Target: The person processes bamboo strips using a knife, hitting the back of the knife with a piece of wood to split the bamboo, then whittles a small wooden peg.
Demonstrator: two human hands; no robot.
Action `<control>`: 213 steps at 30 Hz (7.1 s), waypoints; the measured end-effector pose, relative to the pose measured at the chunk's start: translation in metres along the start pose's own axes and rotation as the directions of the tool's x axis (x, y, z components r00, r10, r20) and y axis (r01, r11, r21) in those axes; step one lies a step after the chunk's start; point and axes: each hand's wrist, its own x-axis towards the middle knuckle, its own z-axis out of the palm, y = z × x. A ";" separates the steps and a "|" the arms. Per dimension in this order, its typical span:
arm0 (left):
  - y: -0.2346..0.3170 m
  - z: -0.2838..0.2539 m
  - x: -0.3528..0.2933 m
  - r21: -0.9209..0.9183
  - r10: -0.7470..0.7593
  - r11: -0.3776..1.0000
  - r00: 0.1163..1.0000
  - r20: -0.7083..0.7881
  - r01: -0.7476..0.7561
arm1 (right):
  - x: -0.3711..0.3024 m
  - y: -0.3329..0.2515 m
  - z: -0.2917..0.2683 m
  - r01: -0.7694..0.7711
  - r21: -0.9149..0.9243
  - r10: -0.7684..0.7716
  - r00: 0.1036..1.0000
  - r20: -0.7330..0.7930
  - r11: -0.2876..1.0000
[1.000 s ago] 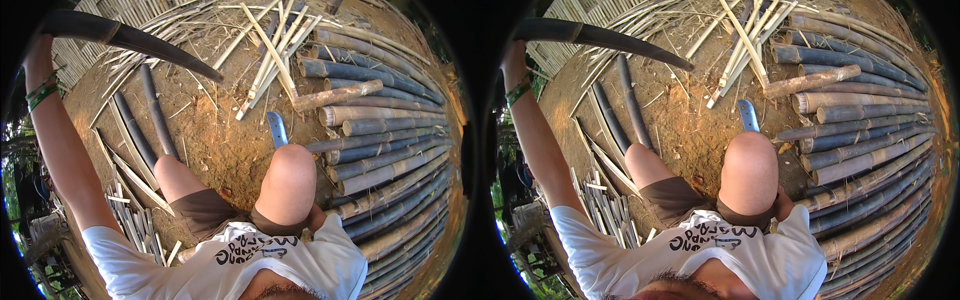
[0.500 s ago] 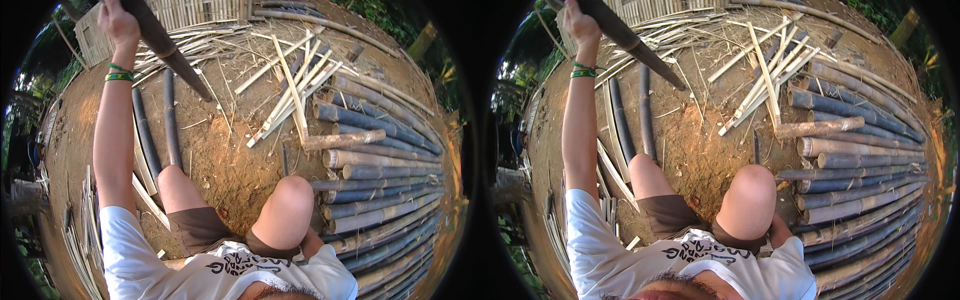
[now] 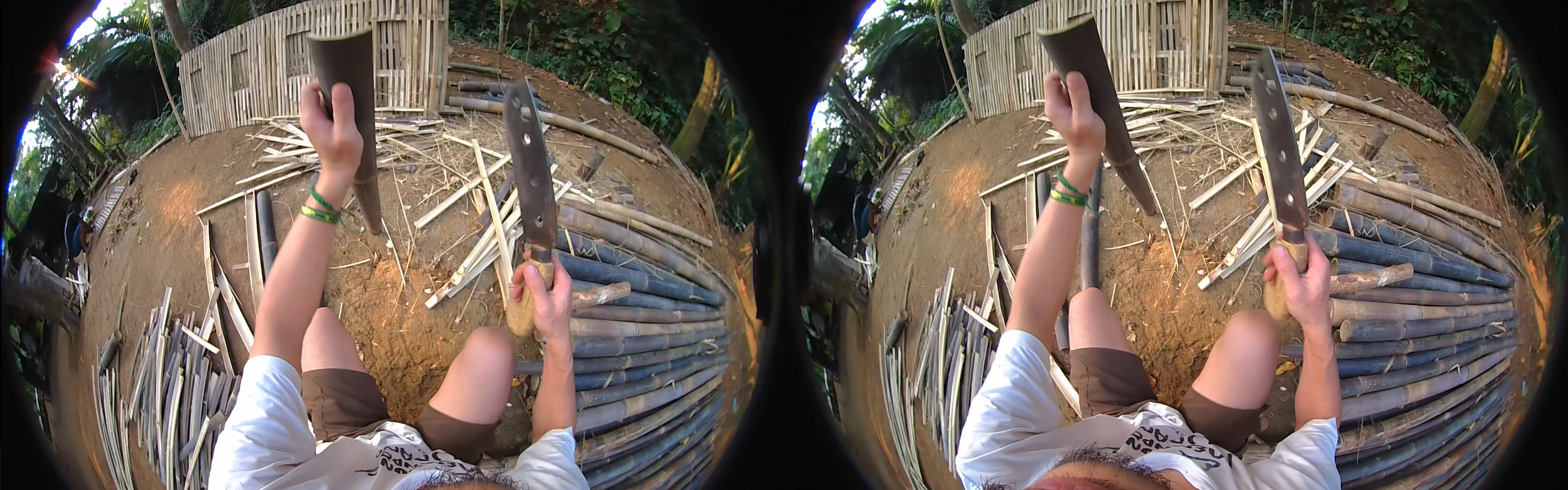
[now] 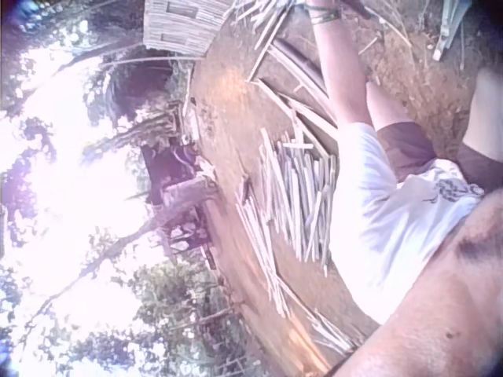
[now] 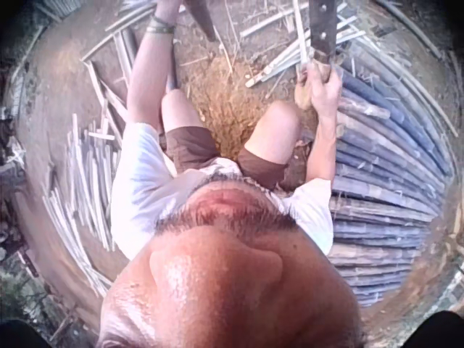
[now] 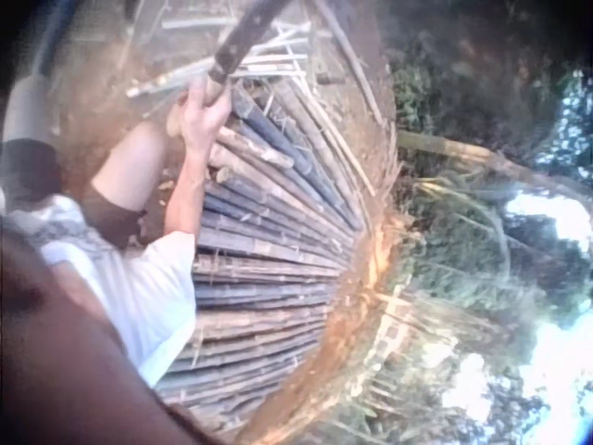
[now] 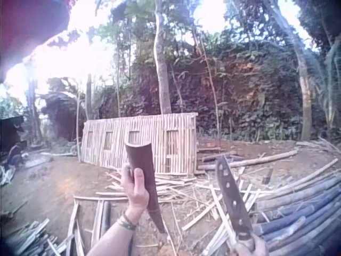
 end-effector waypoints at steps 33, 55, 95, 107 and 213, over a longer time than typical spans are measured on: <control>0.067 -0.005 -0.056 0.087 0.186 0.976 0.971 0.150 -0.200 | -0.074 -0.133 0.083 0.094 0.099 -0.112 0.975 0.190 0.991; -0.004 -0.019 -0.151 0.008 -0.010 1.000 0.914 0.406 0.007 | -0.088 -0.060 0.091 0.097 -0.082 -0.092 0.994 0.066 0.992; 0.007 -0.023 -0.160 0.036 -0.052 0.998 0.916 0.398 0.041 | -0.088 -0.042 0.109 0.053 -0.103 -0.045 0.995 0.085 0.993; 0.091 -0.031 -0.126 -0.092 -0.192 0.964 0.896 0.401 0.248 | -0.087 -0.039 0.101 0.009 -0.115 -0.002 0.998 0.063 0.993; 0.192 0.110 0.115 -0.095 0.707 0.328 0.177 0.685 -0.940 | -0.070 -0.054 0.110 0.091 -0.289 -0.082 0.996 0.044 0.953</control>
